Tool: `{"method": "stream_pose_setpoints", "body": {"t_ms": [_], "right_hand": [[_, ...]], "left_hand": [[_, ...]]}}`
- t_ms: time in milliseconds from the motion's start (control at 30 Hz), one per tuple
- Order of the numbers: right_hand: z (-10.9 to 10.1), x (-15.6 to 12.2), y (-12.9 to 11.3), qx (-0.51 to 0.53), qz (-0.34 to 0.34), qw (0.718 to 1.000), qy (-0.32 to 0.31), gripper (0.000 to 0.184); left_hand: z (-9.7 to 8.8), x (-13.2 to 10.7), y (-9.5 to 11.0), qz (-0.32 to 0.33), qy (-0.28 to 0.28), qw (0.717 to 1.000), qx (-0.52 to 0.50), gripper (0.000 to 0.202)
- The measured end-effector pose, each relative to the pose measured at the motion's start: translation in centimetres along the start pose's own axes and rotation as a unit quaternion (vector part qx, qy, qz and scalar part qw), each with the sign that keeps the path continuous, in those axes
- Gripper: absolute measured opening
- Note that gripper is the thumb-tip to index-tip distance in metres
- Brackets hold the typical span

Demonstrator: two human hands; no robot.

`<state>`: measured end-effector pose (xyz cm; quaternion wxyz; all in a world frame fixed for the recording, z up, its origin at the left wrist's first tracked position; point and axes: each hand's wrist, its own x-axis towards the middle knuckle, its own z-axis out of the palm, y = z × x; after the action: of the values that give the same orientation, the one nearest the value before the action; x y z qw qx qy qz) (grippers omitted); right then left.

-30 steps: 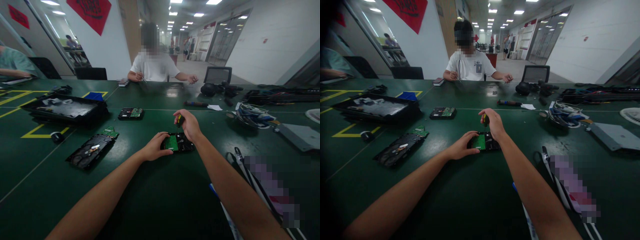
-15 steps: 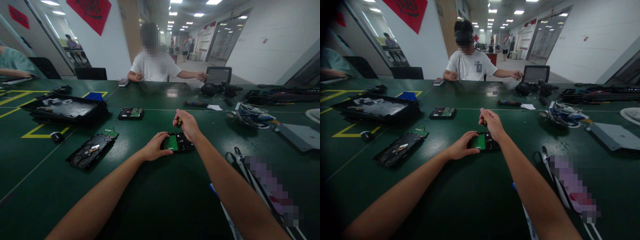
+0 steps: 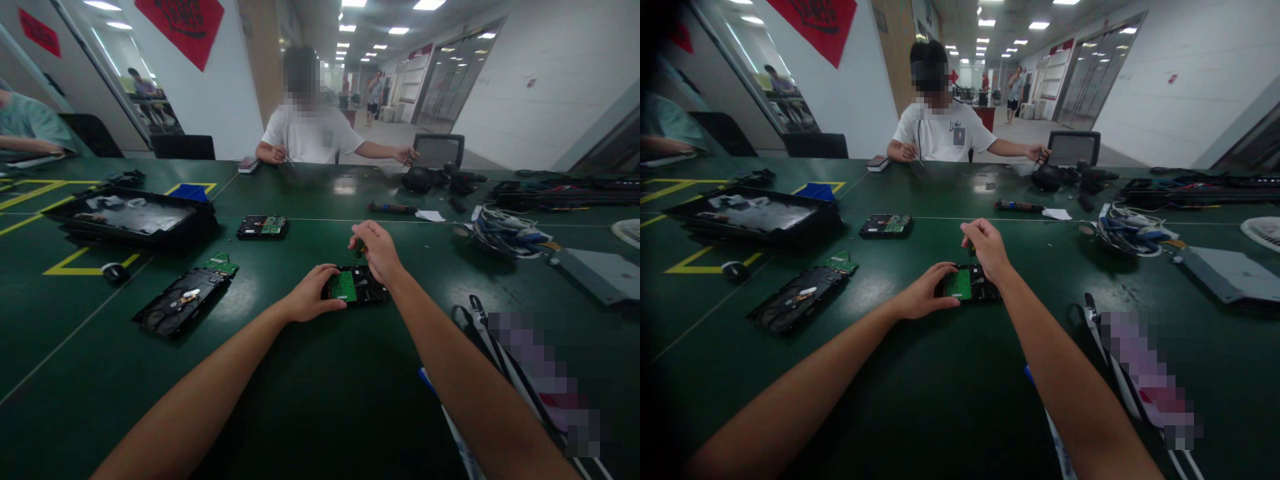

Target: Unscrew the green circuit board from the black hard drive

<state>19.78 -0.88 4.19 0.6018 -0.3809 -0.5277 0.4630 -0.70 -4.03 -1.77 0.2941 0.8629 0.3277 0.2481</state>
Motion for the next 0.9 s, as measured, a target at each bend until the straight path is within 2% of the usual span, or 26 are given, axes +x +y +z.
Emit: {"method": "stream_pose_setpoints", "body": {"t_ms": [233,400,633,900], "right_hand": [[0.2,-0.1,-0.6,0.029,0.001,0.999,-0.02,0.027],[0.6,-0.5,-1.3,0.031,0.015,0.998,-0.054,0.036],[0.3,-0.3,-0.9,0.051,0.018,0.997,-0.058,0.047],[0.4,-0.2,-0.7,0.043,0.014,0.998,-0.039,0.026]], "left_hand": [[0.0,0.0,0.0,0.003,0.0,1.0,-0.001,0.077],[0.0,0.0,-0.1,0.006,0.003,1.0,-0.002,0.076],[0.0,0.0,-0.1,0.004,0.002,1.0,-0.003,0.076],[0.1,0.1,-0.2,0.007,0.004,1.0,-0.002,0.075]]}}
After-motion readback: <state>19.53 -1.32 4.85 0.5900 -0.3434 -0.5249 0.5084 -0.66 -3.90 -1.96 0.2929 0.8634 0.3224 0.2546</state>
